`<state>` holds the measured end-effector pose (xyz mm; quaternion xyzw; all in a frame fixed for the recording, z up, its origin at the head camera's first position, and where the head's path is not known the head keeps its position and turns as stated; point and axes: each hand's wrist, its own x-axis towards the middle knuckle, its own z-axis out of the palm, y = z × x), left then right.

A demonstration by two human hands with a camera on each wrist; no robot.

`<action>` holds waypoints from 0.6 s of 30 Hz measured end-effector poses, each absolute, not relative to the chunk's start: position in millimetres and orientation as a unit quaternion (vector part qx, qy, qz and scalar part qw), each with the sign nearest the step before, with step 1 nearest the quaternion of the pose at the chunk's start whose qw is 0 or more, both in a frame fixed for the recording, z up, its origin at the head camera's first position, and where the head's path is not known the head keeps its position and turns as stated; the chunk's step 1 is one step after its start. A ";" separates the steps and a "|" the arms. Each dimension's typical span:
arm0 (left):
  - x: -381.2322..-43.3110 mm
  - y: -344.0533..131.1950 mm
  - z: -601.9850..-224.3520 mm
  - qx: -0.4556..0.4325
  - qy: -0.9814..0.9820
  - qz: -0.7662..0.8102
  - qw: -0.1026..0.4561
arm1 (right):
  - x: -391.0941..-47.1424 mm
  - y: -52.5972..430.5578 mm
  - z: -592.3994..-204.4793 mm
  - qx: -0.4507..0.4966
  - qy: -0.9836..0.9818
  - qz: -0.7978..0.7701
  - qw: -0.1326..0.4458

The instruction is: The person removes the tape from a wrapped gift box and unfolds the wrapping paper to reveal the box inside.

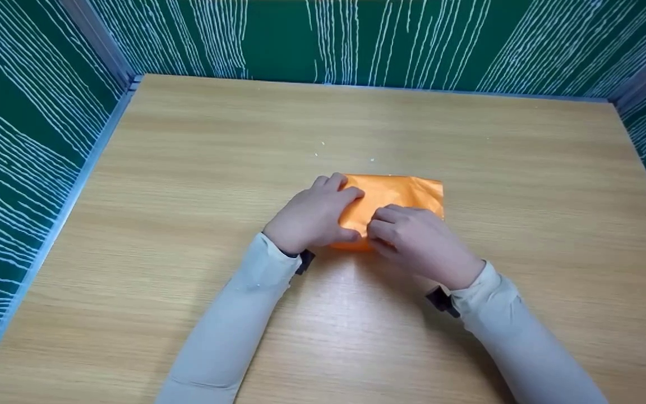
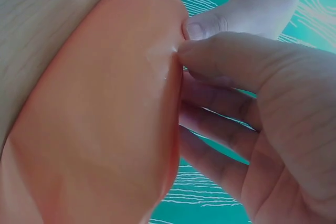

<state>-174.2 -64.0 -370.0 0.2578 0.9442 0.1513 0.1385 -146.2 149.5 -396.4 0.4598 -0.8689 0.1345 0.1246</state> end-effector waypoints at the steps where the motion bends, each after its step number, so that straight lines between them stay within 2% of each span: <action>1: -174.2 -63.8 -370.1 0.257 0.944 0.151 0.139 | -146.2 149.7 -396.5 0.459 -0.870 0.134 0.124; 18: -175.2 -63.8 -370.7 0.256 0.944 0.148 0.143 | -145.5 152.2 -394.2 0.455 -0.866 0.165 0.128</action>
